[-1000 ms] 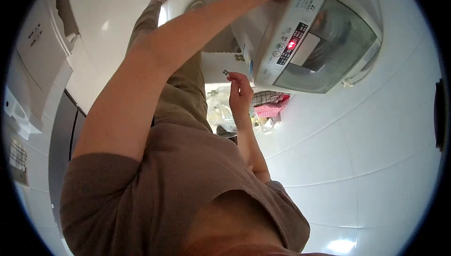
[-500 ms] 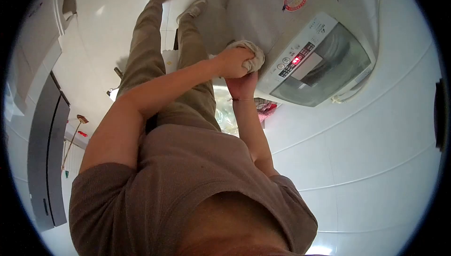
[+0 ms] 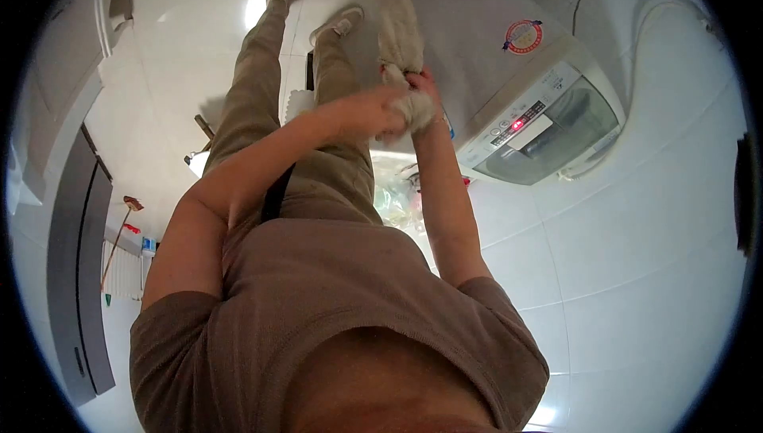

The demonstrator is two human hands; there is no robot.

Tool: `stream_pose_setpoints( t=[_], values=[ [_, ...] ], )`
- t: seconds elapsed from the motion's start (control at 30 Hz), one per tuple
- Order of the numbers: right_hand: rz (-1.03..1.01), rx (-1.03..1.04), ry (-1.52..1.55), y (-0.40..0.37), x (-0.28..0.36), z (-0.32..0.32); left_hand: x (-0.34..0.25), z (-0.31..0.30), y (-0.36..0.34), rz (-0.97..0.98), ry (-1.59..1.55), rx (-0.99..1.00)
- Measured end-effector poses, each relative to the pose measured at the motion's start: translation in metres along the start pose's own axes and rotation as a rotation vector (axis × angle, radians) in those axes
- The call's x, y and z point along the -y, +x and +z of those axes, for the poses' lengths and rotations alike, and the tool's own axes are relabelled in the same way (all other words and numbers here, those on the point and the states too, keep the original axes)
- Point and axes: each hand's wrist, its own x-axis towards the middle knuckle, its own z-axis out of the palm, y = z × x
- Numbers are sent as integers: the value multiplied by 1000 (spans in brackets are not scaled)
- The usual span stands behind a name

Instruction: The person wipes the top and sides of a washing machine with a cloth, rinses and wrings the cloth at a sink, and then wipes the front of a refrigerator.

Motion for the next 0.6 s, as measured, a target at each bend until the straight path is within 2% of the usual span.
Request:
stream_pose_setpoints(
  t=[0.03,0.07,0.1,0.13,0.2,0.23,0.27,0.3,0.33,0.37,0.4,0.43,0.47,0.53,0.57,0.6],
  values=[
    [253,151,474,14,1,-1,-2,-11,0,-126,-168,-103],
    [249,144,470,14,-3,-5,24,-16,18,-72,-378,-305],
    [86,158,338,1,9,16,49,-18,34,-18,-585,-507],
    [-74,173,204,-7,18,31,39,-25,30,-13,-588,-502],
    [-4,211,142,-8,27,46,17,-39,26,100,-918,-713],
    [-163,158,-145,-11,31,62,8,-43,25,100,-921,-707],
    [-318,99,-434,-14,33,72,0,-45,25,84,-922,-606],
    [-315,92,-440,-8,36,66,-5,-44,26,70,-923,-508],
    [-255,40,-592,5,45,53,-7,-41,30,72,-927,-503],
    [-195,-14,-741,11,56,41,-8,-39,34,92,-803,-475],
    [-289,-48,-703,8,71,30,-10,-37,39,112,-679,-450],
    [-382,-80,-662,5,91,22,-14,-33,41,338,-710,-372],
    [-422,-276,-859,-10,122,26,-6,-31,46,342,-711,-371],
    [-835,-382,-1325,-5,171,-22,14,-23,59,246,-428,-657],
    [-1033,-427,-1549,-8,194,-27,18,-29,55,244,-430,-658],
    [-1036,-423,-1547,-10,205,-27,26,-41,47,210,-386,-557]
  ],
)
